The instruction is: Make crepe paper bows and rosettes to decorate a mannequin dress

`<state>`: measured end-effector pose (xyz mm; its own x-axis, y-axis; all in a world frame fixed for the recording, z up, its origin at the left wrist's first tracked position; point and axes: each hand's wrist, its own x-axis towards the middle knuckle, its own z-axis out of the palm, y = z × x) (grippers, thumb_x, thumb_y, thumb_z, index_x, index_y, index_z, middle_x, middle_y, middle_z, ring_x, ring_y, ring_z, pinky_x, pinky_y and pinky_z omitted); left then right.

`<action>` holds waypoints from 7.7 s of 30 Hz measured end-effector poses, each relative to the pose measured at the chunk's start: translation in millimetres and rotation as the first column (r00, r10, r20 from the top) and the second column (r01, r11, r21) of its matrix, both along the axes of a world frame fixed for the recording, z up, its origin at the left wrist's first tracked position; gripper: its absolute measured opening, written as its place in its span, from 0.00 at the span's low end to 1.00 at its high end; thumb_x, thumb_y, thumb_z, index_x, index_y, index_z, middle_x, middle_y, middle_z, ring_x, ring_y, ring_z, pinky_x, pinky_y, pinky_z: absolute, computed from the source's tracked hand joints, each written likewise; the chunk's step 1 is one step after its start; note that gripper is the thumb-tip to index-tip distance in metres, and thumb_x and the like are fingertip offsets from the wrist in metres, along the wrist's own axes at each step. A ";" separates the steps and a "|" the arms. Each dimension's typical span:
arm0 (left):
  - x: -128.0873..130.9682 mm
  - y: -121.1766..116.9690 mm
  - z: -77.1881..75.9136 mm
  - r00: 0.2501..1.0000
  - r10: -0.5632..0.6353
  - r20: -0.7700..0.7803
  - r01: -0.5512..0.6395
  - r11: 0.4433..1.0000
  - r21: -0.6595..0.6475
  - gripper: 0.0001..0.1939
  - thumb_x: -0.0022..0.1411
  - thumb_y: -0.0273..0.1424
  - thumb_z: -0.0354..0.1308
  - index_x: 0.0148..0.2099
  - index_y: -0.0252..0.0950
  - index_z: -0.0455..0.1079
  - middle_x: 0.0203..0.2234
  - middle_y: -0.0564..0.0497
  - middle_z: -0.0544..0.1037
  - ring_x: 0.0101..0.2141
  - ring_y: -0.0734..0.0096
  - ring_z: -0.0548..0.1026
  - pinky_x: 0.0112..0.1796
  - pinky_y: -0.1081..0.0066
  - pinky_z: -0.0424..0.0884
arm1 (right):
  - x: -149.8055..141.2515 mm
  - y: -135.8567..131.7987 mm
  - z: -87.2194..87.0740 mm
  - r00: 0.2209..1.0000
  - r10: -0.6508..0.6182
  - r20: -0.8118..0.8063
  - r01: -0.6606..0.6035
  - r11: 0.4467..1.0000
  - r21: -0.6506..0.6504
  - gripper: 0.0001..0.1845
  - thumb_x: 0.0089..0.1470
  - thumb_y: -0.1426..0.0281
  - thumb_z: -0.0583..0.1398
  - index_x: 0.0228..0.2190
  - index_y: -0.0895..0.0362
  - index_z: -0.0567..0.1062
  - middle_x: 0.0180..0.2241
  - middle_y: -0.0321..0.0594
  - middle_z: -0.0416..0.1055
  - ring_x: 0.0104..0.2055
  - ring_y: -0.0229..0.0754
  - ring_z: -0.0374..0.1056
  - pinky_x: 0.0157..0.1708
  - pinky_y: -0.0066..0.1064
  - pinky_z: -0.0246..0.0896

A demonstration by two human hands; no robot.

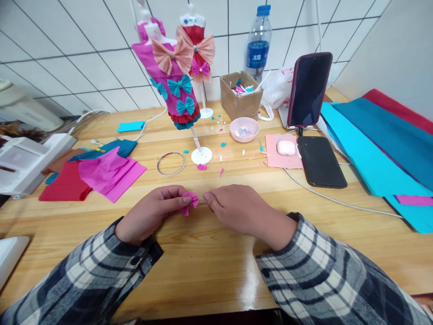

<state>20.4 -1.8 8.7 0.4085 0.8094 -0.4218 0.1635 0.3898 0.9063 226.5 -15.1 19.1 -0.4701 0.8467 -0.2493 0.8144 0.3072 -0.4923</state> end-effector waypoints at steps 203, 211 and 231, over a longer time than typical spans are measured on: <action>-176.6 29.3 -12.9 0.244 0.584 -0.774 0.420 0.656 0.627 0.19 0.58 0.41 0.53 0.46 0.36 0.75 0.42 0.43 0.78 0.42 0.52 0.73 0.47 0.56 0.66 | -5.3 24.4 -29.2 0.988 -0.048 -0.146 0.115 0.864 0.491 0.13 0.59 0.68 0.55 0.44 0.52 0.75 0.41 0.42 0.73 0.44 0.47 0.62 0.47 0.40 0.55; -177.8 26.7 -33.9 0.338 0.625 -0.704 0.297 0.639 0.710 0.18 0.59 0.43 0.52 0.41 0.37 0.76 0.39 0.45 0.79 0.41 0.58 0.73 0.46 0.63 0.66 | -37.1 36.7 -26.1 0.986 -0.003 -0.164 0.075 0.897 0.435 0.05 0.55 0.68 0.60 0.32 0.53 0.78 0.48 0.42 0.68 0.47 0.46 0.61 0.49 0.41 0.55; -179.8 11.8 -30.1 0.267 0.859 -0.437 -0.276 0.503 0.819 0.20 0.59 0.47 0.52 0.44 0.38 0.74 0.35 0.48 0.80 0.36 0.60 0.77 0.37 0.66 0.71 | 74.1 26.9 -40.6 0.896 -0.381 -0.230 0.442 0.697 0.564 0.16 0.56 0.70 0.55 0.46 0.55 0.73 0.45 0.44 0.72 0.46 0.49 0.64 0.47 0.43 0.58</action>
